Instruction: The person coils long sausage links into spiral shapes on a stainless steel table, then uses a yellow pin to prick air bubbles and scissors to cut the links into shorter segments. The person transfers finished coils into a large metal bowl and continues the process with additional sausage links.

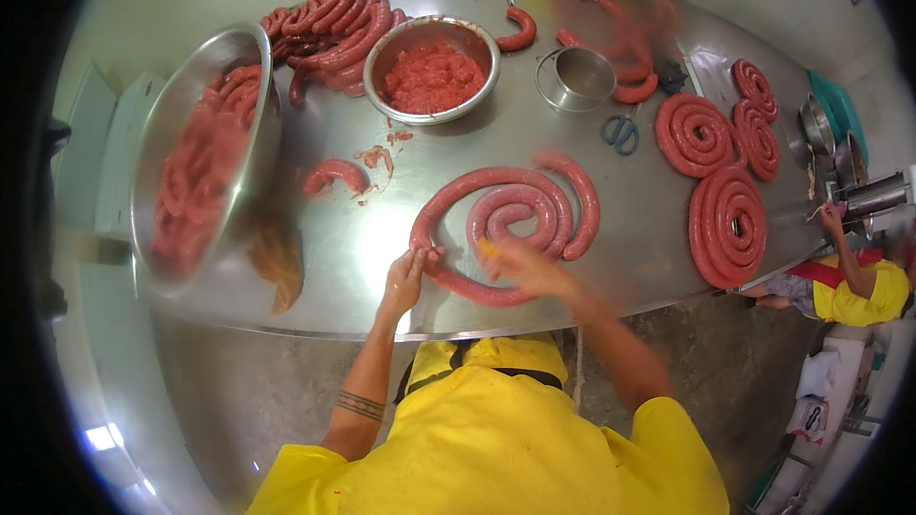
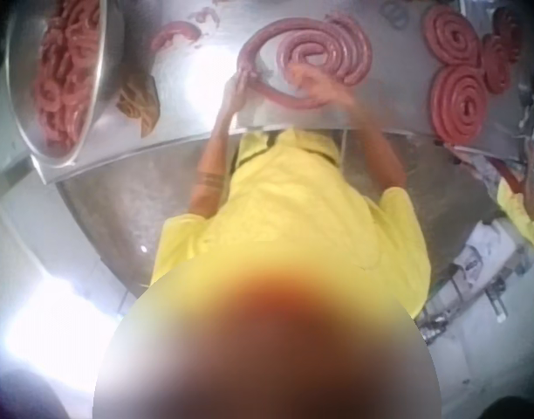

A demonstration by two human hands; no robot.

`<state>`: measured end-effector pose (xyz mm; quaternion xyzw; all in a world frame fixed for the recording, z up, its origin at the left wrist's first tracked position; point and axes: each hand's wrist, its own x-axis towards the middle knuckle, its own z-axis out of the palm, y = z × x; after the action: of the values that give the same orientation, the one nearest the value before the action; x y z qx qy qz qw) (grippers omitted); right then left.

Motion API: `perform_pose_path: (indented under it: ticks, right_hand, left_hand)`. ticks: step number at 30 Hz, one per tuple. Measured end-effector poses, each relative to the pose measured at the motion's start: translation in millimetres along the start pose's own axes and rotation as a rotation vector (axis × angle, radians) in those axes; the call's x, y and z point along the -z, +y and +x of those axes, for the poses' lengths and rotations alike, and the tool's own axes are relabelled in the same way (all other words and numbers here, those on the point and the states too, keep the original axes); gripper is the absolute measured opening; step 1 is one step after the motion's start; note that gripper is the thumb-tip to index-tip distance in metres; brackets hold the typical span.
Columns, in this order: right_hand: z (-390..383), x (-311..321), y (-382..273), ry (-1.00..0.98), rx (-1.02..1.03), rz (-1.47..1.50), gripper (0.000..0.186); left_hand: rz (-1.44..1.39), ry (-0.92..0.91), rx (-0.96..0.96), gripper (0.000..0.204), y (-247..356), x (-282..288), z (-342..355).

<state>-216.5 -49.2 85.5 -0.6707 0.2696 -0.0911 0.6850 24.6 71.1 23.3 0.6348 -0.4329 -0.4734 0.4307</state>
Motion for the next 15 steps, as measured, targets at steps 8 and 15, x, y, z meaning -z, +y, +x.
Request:
perform_pose_path:
  ticks: [8,15]
  right_hand:
    - [140.4,-65.4,6.5,-0.053,0.007,0.871,0.018]
    - [170.4,33.9,-35.6,0.085,-0.157,0.717,0.025]
  left_hand:
    - [-1.188,-0.114,0.205,0.061,-4.1,-15.8,-5.1]
    - [-0.482,-0.031,0.091,0.043,-15.6,-23.0,-27.5]
